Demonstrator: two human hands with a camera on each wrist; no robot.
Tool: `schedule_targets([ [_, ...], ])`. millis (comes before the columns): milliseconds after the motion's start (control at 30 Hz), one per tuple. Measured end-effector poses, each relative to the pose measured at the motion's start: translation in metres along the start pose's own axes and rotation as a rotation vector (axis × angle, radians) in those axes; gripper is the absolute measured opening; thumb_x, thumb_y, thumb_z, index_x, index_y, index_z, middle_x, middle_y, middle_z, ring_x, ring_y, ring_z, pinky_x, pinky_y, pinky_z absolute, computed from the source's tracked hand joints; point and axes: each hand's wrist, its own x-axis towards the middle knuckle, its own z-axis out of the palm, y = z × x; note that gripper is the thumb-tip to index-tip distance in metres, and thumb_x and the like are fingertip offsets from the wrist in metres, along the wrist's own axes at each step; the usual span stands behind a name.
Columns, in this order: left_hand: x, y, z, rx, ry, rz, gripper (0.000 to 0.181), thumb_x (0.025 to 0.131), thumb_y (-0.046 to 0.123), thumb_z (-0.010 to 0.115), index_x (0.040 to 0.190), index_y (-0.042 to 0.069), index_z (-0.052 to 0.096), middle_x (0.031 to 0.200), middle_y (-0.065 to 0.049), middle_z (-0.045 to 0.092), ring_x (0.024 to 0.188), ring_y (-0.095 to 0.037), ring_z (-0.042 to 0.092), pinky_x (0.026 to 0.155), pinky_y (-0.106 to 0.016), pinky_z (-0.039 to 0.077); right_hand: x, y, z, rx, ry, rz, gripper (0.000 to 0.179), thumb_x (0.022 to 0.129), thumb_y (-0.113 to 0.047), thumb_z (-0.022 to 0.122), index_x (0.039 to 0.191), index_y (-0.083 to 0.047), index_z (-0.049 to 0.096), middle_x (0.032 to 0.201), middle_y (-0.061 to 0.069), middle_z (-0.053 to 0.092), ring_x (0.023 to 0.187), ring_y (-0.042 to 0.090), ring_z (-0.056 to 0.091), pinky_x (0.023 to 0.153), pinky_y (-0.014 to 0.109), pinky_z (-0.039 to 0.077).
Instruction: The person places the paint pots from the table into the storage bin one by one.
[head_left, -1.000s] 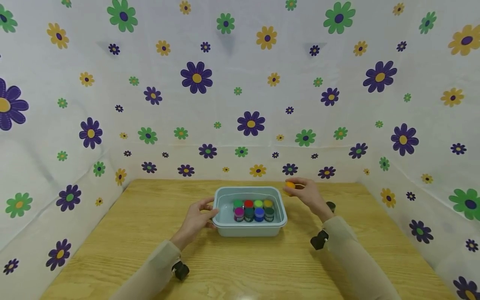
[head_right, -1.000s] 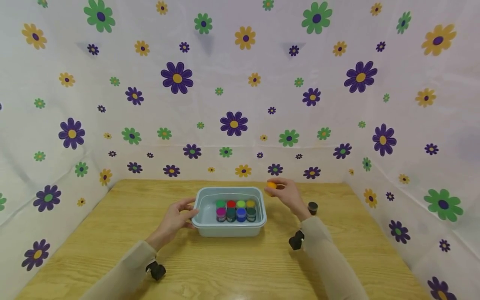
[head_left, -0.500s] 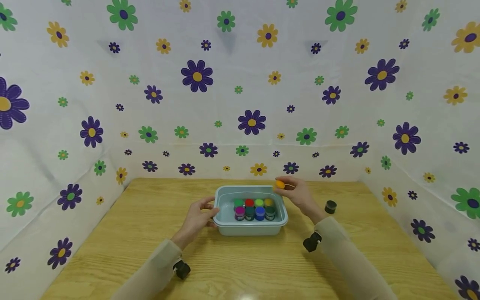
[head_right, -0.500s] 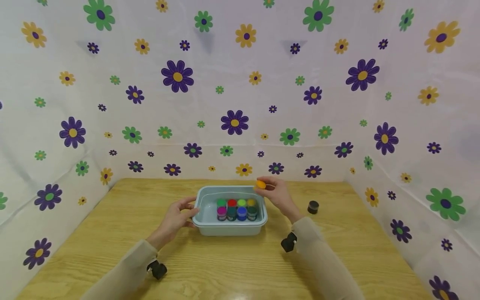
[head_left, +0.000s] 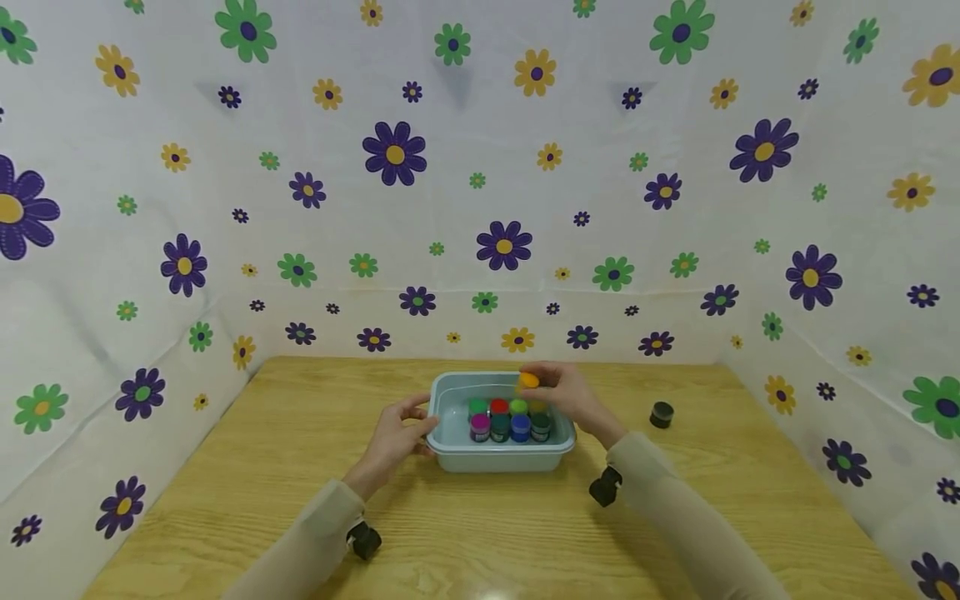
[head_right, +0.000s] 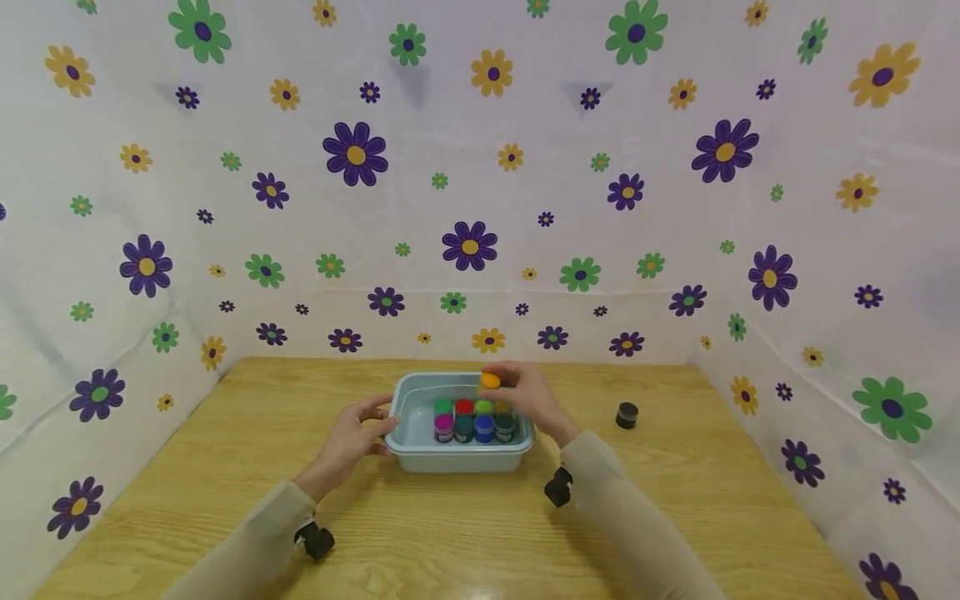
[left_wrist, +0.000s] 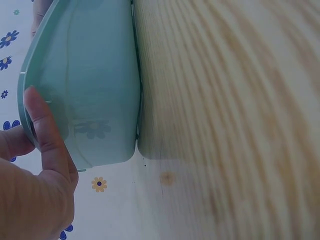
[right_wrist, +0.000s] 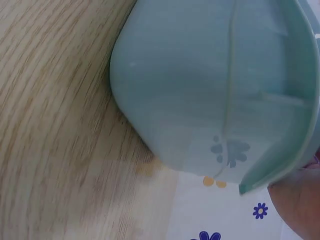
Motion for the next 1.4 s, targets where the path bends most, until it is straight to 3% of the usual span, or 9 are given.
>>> schedule_targets([
  [167,-0.001,0.001,0.001,-0.008,0.006,0.003,0.048,0.093,0.003,0.065,0.140,0.006,0.053,0.104,-0.013,0.052,0.067,-0.018,0.063,0.057,-0.034,0.060,0.001,-0.007,0.009,-0.041,-0.024,0.029,0.050,0.083,-0.030,0.079,0.128,-0.013,0.065,0.128,0.005,0.065,0.117,0.024,0.060,0.102,0.044,0.051],
  [333,-0.002,0.001,0.001,-0.003,0.004,0.000,0.049,0.093,0.003,0.065,0.140,0.006,0.052,0.104,-0.014,0.052,0.067,-0.018,0.063,0.056,-0.034,0.060,0.002,-0.014,0.018,-0.067,-0.057,0.039,0.047,0.083,-0.029,0.079,0.125,-0.014,0.066,0.124,0.003,0.067,0.113,0.021,0.061,0.101,0.043,0.051],
  [533,-0.002,0.002,0.001,0.005,0.000,0.008,0.049,0.093,0.003,0.065,0.141,0.005,0.052,0.105,-0.014,0.052,0.067,-0.017,0.063,0.056,-0.033,0.060,0.007,-0.021,0.029,-0.046,-0.095,0.039,0.046,0.085,-0.025,0.078,0.127,-0.010,0.065,0.116,0.005,0.070,0.102,0.018,0.063,0.097,0.039,0.054],
  [800,-0.001,0.000,0.001,0.006,-0.002,0.004,0.050,0.093,0.004,0.065,0.141,0.006,0.051,0.107,-0.015,0.052,0.066,-0.018,0.062,0.055,-0.030,0.060,0.010,-0.035,0.046,0.011,-0.198,0.049,0.050,0.087,-0.022,0.075,0.131,-0.005,0.059,0.121,0.008,0.067,0.101,0.017,0.064,0.092,0.034,0.057],
  [1167,-0.001,0.003,0.000,0.009,-0.006,0.005,0.049,0.093,0.005,0.065,0.140,0.009,0.053,0.109,-0.017,0.052,0.067,-0.018,0.062,0.058,-0.035,0.061,0.019,-0.045,0.070,-0.095,-0.221,-0.052,0.040,0.084,-0.023,0.078,0.122,-0.012,0.068,0.122,0.006,0.068,0.109,0.019,0.064,0.098,0.038,0.053],
  [1400,-0.002,0.002,0.000,0.008,-0.013,0.008,0.048,0.094,0.005,0.065,0.140,0.009,0.053,0.109,-0.017,0.053,0.066,-0.018,0.062,0.057,-0.034,0.061,0.027,-0.050,0.079,-0.126,-0.275,-0.058,0.044,0.085,-0.020,0.077,0.125,-0.007,0.065,0.123,0.006,0.068,0.110,0.020,0.064,0.097,0.038,0.054],
])
